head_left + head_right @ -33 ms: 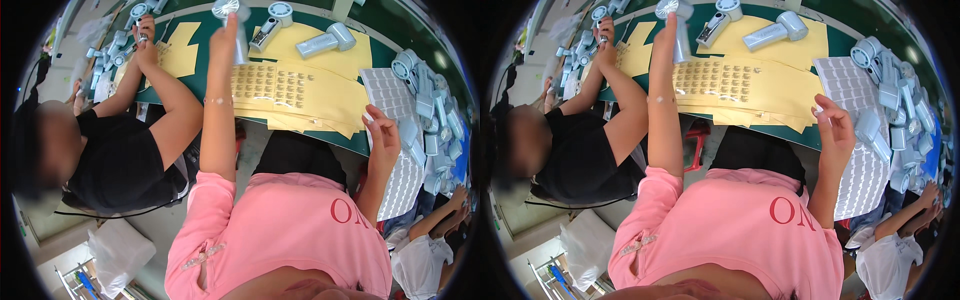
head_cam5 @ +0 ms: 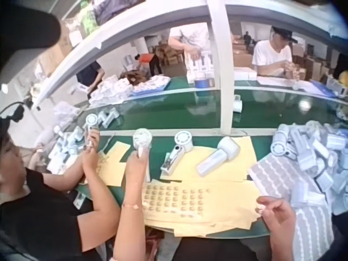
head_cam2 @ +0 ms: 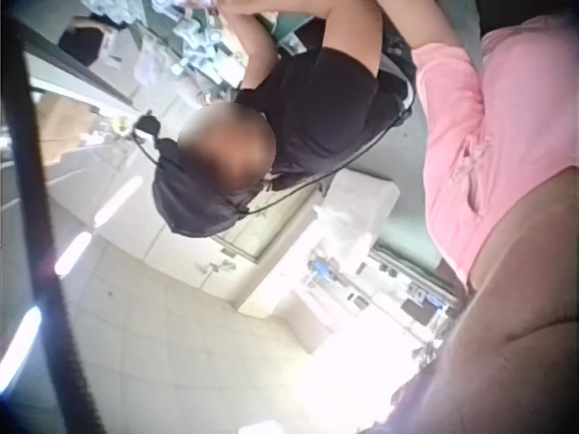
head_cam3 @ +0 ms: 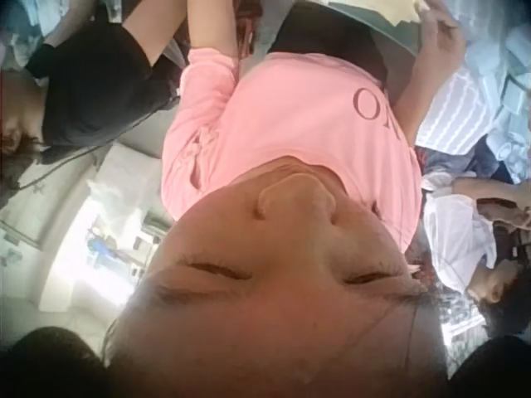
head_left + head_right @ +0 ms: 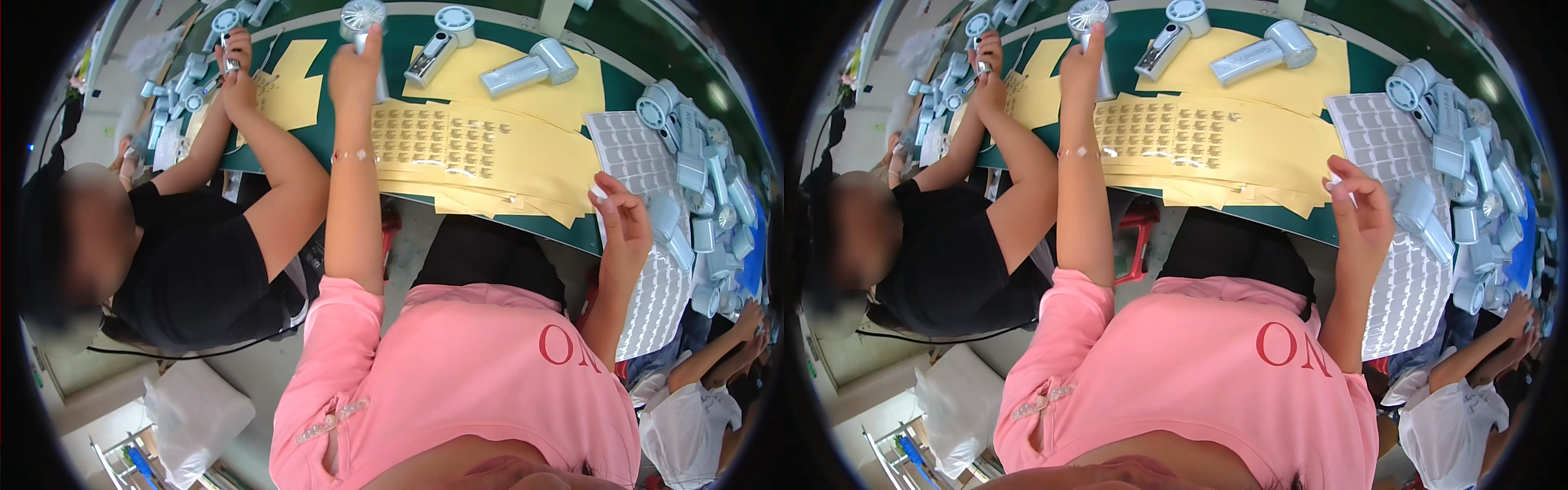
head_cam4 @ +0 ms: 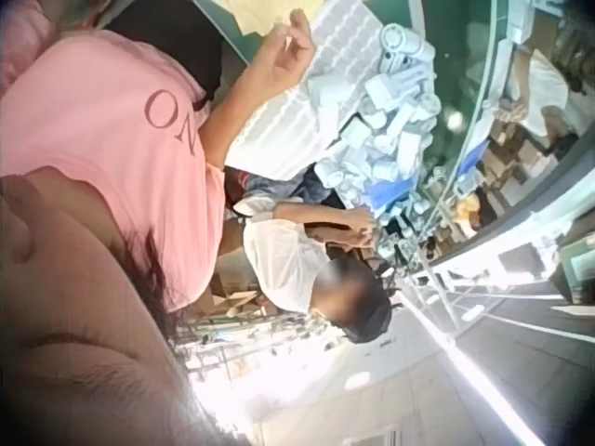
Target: Applying identification stickers and labels to the back of portable handheld fans.
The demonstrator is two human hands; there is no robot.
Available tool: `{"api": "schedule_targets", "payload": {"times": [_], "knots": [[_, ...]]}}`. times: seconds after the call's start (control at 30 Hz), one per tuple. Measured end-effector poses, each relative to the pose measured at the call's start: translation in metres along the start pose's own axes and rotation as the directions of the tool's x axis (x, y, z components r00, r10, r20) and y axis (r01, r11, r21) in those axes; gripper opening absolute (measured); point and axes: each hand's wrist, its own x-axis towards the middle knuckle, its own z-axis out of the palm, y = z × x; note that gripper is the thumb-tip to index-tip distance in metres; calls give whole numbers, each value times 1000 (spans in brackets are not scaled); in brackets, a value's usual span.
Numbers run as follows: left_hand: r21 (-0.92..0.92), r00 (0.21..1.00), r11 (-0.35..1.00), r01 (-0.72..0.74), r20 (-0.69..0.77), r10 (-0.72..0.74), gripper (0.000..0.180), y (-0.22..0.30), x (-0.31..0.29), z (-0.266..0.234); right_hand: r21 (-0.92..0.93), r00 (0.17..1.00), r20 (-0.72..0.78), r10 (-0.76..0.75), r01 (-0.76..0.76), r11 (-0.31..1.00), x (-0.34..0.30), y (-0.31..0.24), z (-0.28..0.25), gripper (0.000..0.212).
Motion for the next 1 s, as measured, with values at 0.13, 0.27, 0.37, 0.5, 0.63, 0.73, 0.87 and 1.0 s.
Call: {"api": "schedule_targets", "payload": {"times": [0.13, 0.27, 0.37, 0.5, 0.63, 0.73, 0.87, 1.0], "knots": [[684, 919, 725, 83, -333, 209, 61, -48, 40, 6, -37, 999, 40, 5, -3, 999, -1, 6, -1, 8], [771, 906, 622, 136, -351, 238, 65, -57, 39, 8, -38, 998, 58, 15, -13, 999, -2, 6, -6, 8], [776, 873, 626, 76, -355, 334, 72, -22, 27, 11, -65, 999, 37, 25, -23, 998, 1, 4, -9, 7], [221, 947, 952, -213, 287, 145, 58, 38, 2, 31, -60, 997, 57, 55, -52, 997, 4, -3, -6, 7], [482, 890, 796, -365, 432, 146, 50, 37, -6, 54, -61, 993, 105, 60, -54, 997, 6, -5, -2, 7], [620, 845, 623, -478, 132, 518, 49, 43, -34, 75, -118, 997, 75, 30, -21, 993, 3, -5, -6, 8], [542, 804, 613, -576, 241, 543, 50, 42, -46, 83, -97, 998, 53, 20, -15, 995, 2, -5, -11, 8], [115, 770, 955, -273, 622, 145, 49, 58, -25, 64, -119, 999, 27, 18, -15, 993, -1, -4, -15, 8]]}}
